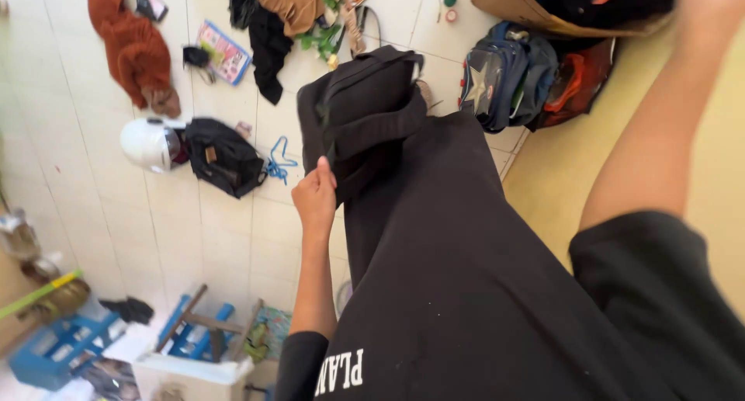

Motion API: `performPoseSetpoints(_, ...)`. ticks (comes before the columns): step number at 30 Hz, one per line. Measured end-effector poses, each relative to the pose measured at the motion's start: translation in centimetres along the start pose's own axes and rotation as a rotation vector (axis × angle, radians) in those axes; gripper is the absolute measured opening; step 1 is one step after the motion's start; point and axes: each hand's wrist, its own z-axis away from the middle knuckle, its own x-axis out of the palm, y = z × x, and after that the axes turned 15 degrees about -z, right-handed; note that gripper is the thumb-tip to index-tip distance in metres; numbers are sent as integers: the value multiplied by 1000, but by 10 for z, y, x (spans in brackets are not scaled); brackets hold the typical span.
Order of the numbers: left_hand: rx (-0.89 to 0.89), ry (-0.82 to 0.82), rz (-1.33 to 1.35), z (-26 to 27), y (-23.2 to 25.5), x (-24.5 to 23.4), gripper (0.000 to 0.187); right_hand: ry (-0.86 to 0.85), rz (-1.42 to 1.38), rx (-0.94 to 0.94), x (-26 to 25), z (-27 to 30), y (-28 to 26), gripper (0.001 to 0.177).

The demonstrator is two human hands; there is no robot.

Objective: Packing a backpack and using scissors to repair or adjust a black strap

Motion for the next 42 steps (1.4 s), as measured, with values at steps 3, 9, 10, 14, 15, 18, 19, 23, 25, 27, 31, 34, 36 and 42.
performPoseSetpoints(3,90,81,-15,4,5,8,53,-61,-2,103,60,33,-18,50)
performPoseSetpoints(9,349,193,-100,24,18,-1,38,-739,-214,-65,217,146,-100,67)
performPoseSetpoints(10,389,183,-105,23,15,1,36,-817,-191,-154,243,165,-109,91)
performPoseSetpoints(14,553,205,-104,39,8,-30,32,-827,283,-501,290,211,-136,99)
performPoseSetpoints(15,614,204,-141,45,4,-39,30,-778,350,-626,297,219,-142,78)
performPoseSetpoints(18,777,210,-195,42,-15,-68,31,-694,487,-747,313,238,-142,59)
performPoseSetpoints(19,832,224,-215,40,-22,-79,32,-704,539,-756,317,245,-138,60)
performPoseSetpoints(23,999,177,-222,27,-42,-101,31,-617,683,-660,337,277,-151,86)
performPoseSetpoints(25,1200,211,-309,21,-43,-114,24,-625,639,-643,334,299,-180,112)
performPoseSetpoints(27,1306,175,-314,20,-43,-116,21,-604,635,-640,342,317,-161,103)
performPoseSetpoints(31,1592,130,-371,15,-34,-119,16,-808,434,-401,328,329,-144,80)
performPoseSetpoints(34,1851,120,-481,15,-36,-109,15,-996,-104,-227,279,321,-196,94)
performPoseSetpoints(36,1988,91,-487,14,-28,-108,17,-904,-255,-161,262,311,-203,86)
performPoseSetpoints(42,2389,-61,-480,23,-13,-86,17,-548,229,-52,283,304,-131,138)
